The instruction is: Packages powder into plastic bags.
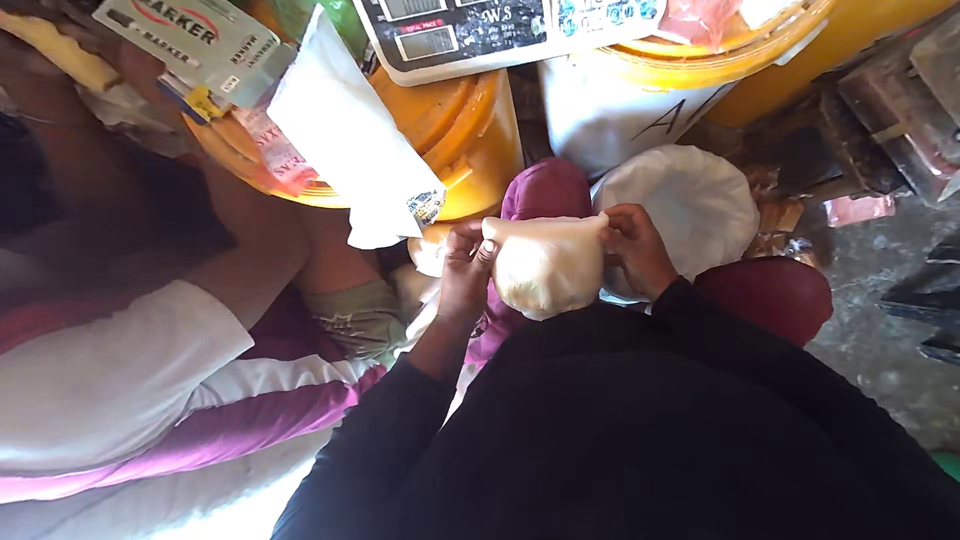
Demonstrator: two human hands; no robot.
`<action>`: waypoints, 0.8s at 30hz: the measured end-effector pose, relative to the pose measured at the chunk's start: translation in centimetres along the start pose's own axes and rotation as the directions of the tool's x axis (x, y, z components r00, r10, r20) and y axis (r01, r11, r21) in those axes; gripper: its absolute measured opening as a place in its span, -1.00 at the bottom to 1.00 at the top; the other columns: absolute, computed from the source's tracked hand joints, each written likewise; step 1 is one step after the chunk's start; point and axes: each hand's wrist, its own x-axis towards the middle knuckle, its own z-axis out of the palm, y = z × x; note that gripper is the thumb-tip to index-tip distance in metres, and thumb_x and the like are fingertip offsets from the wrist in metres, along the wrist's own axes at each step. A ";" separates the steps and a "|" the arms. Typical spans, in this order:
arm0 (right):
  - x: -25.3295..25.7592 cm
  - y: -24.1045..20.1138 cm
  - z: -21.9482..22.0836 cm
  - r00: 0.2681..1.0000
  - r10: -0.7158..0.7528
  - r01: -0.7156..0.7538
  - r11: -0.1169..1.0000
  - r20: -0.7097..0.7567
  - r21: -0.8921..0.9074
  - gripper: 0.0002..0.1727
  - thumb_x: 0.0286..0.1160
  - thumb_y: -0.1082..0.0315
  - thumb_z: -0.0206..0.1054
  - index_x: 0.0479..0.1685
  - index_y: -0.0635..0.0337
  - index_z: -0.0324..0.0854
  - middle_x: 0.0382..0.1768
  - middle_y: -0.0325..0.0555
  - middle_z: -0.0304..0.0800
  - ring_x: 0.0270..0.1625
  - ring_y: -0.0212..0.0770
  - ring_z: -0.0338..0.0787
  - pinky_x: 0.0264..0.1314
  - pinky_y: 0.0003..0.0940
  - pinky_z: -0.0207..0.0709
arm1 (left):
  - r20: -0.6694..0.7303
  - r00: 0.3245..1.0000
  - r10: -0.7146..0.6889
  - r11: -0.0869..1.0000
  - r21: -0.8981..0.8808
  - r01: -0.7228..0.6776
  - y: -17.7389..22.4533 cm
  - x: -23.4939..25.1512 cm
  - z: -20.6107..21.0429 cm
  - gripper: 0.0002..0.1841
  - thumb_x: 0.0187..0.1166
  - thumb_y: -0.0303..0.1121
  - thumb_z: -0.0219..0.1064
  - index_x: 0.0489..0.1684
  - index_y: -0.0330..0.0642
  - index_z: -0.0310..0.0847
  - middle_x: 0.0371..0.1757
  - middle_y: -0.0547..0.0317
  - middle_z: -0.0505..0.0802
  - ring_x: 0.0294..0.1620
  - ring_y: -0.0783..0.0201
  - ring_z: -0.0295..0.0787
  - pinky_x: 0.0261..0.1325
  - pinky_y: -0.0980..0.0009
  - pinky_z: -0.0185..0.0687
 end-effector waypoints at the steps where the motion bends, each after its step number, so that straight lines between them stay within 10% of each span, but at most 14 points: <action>1: 0.0 0.1 -0.1 1.000 -0.010 0.010 1.000 0.000 0.011 -0.62 0.54 0.45 0.37 0.27 0.07 0.41 -0.04 -0.23 0.74 -0.15 -0.31 0.84 -0.18 -0.30 0.83 | 0.021 1.000 -0.021 1.000 0.001 0.021 0.3 0.2 -0.2 -0.61 0.41 -0.05 0.59 0.12 0.21 0.58 -0.02 0.50 0.82 -0.10 0.52 0.79 -0.04 0.51 0.78; 11: -0.1 0.7 -0.5 0.998 0.064 -0.064 0.997 0.003 -0.048 -0.69 0.58 0.43 0.35 0.26 0.16 0.55 -0.13 -0.16 0.79 -0.20 -0.30 0.83 -0.16 -0.30 0.79 | 0.184 0.973 -0.139 0.958 0.275 0.084 2.2 2.0 -1.0 -0.46 0.38 0.28 0.47 0.10 0.14 0.59 -0.11 0.50 0.82 -0.21 0.56 0.77 -0.18 0.54 0.76; 16: -0.3 0.9 -0.6 0.999 0.038 -0.039 0.997 0.020 0.059 -0.56 0.49 0.58 0.36 0.28 0.06 0.38 -0.09 -0.20 0.82 -0.17 -0.27 0.87 -0.11 -0.26 0.82 | 0.123 0.971 -0.204 0.964 0.199 0.177 2.3 1.9 -1.3 -0.91 0.59 -0.26 0.35 -0.07 0.13 0.60 -0.11 0.45 0.85 -0.22 0.53 0.79 -0.16 0.53 0.77; 24: 0.8 -0.2 0.6 0.990 -0.072 0.086 0.989 0.120 -0.117 -0.58 0.30 0.48 0.57 0.10 0.16 0.50 -0.12 -0.17 0.77 -0.16 -0.35 0.81 -0.06 -0.33 0.79 | -0.074 0.996 -0.056 0.998 -0.014 0.055 0.2 0.0 -1.8 -0.88 0.57 -0.34 0.32 -0.21 0.26 0.60 -0.23 0.57 0.82 -0.24 0.60 0.76 -0.19 0.58 0.74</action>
